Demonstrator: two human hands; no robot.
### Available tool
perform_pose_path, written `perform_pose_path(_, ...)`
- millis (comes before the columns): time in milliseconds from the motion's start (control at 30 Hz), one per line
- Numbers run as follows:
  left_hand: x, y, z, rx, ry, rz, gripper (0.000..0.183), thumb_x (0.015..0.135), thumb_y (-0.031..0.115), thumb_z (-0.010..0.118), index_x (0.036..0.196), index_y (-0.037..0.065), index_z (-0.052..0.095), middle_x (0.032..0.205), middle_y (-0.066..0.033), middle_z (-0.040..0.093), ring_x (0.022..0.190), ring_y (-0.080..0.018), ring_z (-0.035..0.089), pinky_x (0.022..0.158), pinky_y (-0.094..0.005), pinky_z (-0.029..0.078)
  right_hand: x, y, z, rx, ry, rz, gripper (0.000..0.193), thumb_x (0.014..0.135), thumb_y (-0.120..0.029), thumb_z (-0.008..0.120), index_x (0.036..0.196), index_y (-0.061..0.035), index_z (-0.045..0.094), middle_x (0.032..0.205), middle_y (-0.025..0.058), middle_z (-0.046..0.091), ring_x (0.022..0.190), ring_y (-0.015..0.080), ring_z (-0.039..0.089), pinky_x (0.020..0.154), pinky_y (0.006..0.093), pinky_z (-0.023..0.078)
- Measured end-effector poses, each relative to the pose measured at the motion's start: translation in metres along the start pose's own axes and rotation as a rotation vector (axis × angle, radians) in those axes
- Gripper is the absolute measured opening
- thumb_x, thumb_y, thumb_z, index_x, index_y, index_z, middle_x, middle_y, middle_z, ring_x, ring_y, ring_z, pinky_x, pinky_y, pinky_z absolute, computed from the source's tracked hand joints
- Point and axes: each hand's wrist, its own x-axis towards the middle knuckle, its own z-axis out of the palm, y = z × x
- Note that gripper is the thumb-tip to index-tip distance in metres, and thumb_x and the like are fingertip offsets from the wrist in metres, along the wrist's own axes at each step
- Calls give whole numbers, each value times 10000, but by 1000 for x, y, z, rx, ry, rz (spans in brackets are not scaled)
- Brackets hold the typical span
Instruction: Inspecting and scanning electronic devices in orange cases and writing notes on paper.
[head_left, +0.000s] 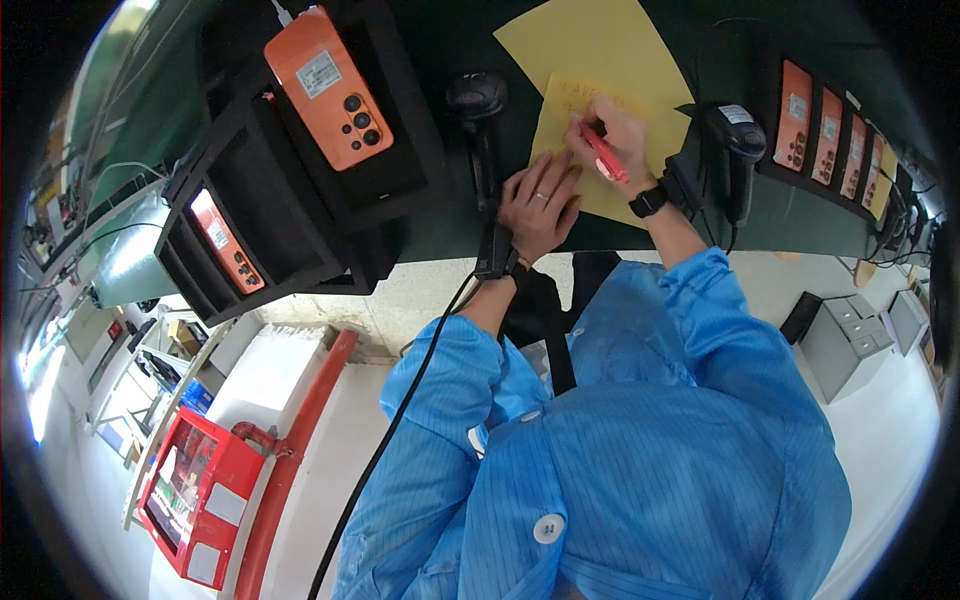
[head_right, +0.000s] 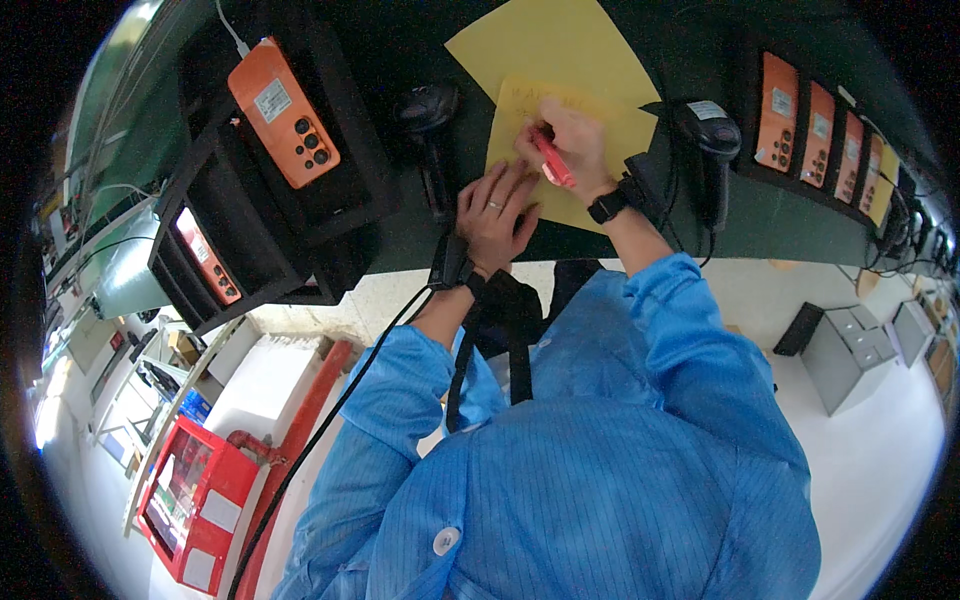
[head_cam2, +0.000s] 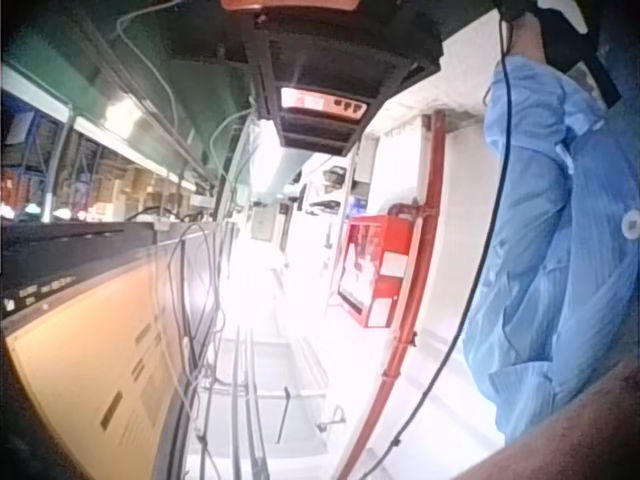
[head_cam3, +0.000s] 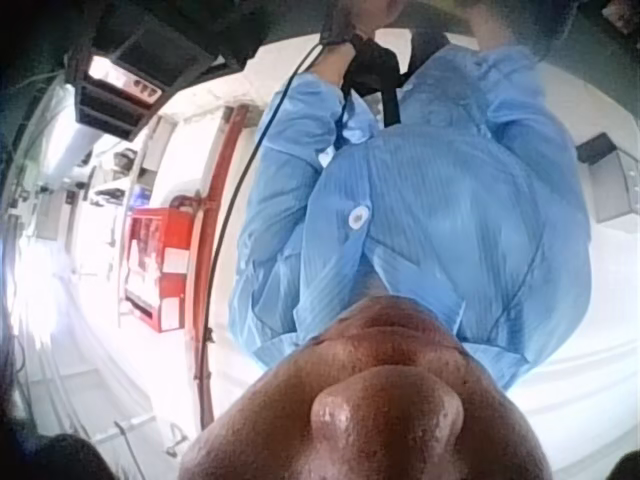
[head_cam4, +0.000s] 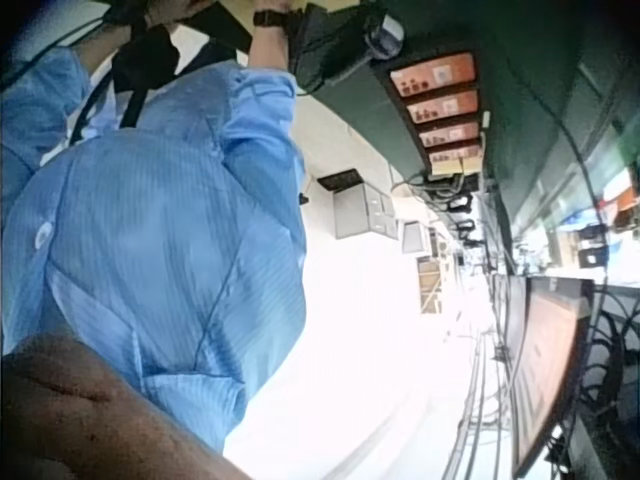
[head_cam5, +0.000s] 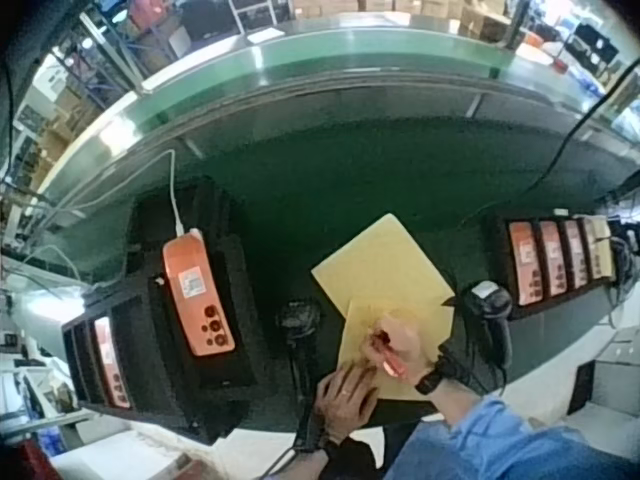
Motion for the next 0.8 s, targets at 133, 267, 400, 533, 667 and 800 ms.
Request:
perform_pose_path(133,1,1,0,6,40,15,367,859,238,651,1216,153,629,1379,-23,546,1244,-239,510,975,-399,394,-2,5,-2,27,-21,-3,222,760,-171,738,787,-74,539,697,125,613,642,293,639,561,338,479)
perform_pose_path(267,0,0,0,17,24,4,393,849,242,668,1230,157,623,1381,-26,538,1249,-240,503,988,-408,384,-6,8,-2,52,30,71,203,777,-145,723,794,-63,539,688,127,603,624,293,627,556,333,478)
perform_pose_path(400,0,0,2,35,-2,14,412,841,244,681,1238,156,619,1387,-32,529,1260,-246,493,998,-416,377,-6,6,-2,274,-12,167,212,813,-71,728,780,-62,519,581,79,535,519,129,545,525,261,444)
perform_pose_path(533,0,0,1,35,23,25,410,845,245,679,1240,156,619,1392,-34,526,1263,-248,490,999,-416,378,-2,2,-5,87,91,-103,219,784,-51,732,770,-59,514,596,83,540,519,161,549,523,264,448)
perform_pose_path(667,1,1,-1,35,17,20,375,854,236,657,1218,148,632,1396,-22,529,1253,-238,501,985,-403,393,-2,0,-9,80,12,-57,220,757,-55,736,760,-54,516,611,85,543,520,197,549,519,270,452)
perform_pose_path(800,2,1,0,45,-27,18,424,844,248,682,1250,150,611,1387,-41,529,1259,-255,493,995,-419,380,-4,3,-10,45,31,-101,219,759,-81,742,760,-53,525,613,92,544,521,202,552,520,278,456)
